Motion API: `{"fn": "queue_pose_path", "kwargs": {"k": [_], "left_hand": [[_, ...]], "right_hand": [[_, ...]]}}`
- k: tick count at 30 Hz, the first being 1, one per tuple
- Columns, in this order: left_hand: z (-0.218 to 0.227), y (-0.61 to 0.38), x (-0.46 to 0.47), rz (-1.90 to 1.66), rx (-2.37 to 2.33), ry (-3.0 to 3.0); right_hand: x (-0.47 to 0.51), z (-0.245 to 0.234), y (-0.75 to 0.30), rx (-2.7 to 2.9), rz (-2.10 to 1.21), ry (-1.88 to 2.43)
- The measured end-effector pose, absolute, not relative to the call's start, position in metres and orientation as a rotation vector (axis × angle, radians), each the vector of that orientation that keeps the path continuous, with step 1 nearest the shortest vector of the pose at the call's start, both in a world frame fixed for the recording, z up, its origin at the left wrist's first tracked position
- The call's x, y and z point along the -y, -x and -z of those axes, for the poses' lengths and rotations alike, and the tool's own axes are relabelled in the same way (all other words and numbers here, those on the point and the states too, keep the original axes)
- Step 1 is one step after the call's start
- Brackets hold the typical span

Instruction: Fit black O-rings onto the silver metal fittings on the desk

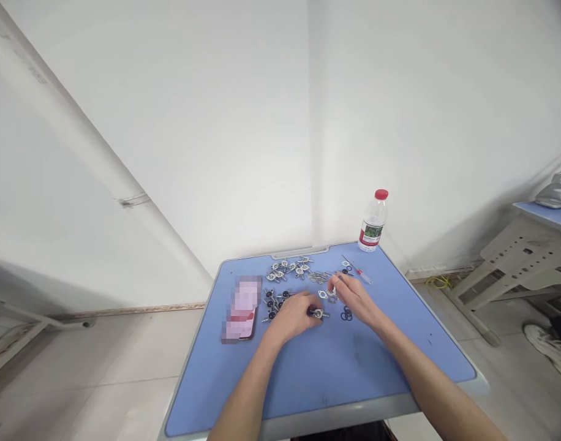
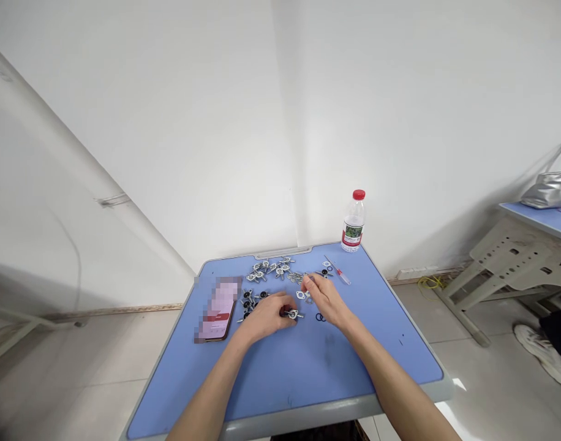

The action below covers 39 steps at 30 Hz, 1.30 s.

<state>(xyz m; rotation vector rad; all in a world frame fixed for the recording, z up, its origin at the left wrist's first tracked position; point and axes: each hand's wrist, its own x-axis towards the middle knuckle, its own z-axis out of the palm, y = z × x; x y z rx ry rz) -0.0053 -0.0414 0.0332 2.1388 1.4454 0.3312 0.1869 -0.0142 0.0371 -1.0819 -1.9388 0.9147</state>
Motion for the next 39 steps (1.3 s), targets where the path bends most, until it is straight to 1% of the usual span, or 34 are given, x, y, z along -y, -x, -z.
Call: {"fn": "queue_pose_path", "kwargs": {"k": [4, 13, 33, 39], "left_hand": [[-0.034, 0.006, 0.043, -0.346, -1.432, -2.148], [-0.030, 0.007, 0.043, -0.390, -1.437, -2.123], [-0.030, 0.007, 0.042, -0.381, -1.440, -2.102], [-0.031, 0.007, 0.043, -0.374, -1.453, -2.092]], "right_hand": [[0.013, -0.035, -0.187, 1.864, -0.905, 1.103], [0.017, -0.028, -0.177, 2.065, -0.857, 1.099], [0.021, -0.033, -0.177, 2.163, -0.804, 1.134], [0.022, -0.033, -0.179, 2.204, -0.768, 0.920]]}}
